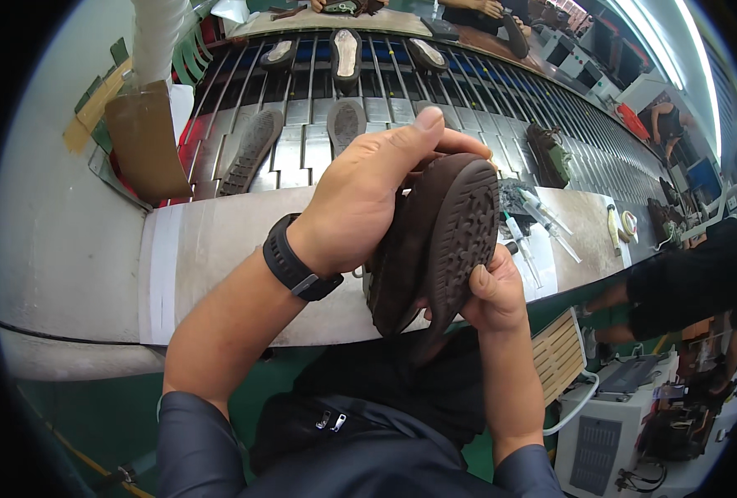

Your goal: The person holds a brown shoe upper and positions it against a rubber sole, using their fingers to align the edges and pressing them together. They then use a hammer to pound along the perimeter of the sole and the heel of the shoe.

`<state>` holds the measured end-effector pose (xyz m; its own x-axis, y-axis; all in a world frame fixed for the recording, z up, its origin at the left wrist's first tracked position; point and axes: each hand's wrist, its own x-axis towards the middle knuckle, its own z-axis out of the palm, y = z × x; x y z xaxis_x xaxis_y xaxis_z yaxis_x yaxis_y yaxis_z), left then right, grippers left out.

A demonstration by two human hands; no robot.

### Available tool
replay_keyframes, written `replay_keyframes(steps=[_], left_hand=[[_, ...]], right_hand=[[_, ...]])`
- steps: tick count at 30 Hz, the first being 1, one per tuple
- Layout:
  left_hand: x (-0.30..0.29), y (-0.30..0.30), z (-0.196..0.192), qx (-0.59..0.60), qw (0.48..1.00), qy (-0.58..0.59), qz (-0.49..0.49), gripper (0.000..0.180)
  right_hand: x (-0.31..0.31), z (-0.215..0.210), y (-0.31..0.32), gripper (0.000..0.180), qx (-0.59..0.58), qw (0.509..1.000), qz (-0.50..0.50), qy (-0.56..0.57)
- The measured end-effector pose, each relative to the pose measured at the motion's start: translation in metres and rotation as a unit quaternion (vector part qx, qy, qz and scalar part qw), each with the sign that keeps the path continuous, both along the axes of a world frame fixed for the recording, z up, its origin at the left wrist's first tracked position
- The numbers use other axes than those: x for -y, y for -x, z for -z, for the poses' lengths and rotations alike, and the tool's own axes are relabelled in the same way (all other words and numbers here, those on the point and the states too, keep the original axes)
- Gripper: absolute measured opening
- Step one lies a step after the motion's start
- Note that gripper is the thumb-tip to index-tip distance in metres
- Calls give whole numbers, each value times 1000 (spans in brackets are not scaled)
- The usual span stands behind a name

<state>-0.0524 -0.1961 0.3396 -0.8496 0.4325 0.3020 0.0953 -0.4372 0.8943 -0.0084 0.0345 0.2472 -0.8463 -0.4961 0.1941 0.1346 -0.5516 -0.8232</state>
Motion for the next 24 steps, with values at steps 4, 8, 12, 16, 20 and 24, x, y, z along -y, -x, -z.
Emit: replay_keyframes(steps=[4,8,12,16,20,24], left_hand=[[1,1,4,9,999,-41,25,59],[3,2,6,-73,997,27,-11,50],[2,9,12,-64,998,-10,11,49],[9,11,12,-28,997,-52,43,52],[8,10,18,-156,987,36,-35,55],[10,11,16,-156,985,59,-42,59]], right_hand=[[3,1,1,63,5,1000,13,3],[4,-4,3,62,4,1000,4,0],[7,-8,6,61,6,1000,1,-2],[9,-9,8,61,-6,1000,-9,-7],[15,-10,10,49,7,999,-28,36],[18,-12,10,48,0,1000,12,28]])
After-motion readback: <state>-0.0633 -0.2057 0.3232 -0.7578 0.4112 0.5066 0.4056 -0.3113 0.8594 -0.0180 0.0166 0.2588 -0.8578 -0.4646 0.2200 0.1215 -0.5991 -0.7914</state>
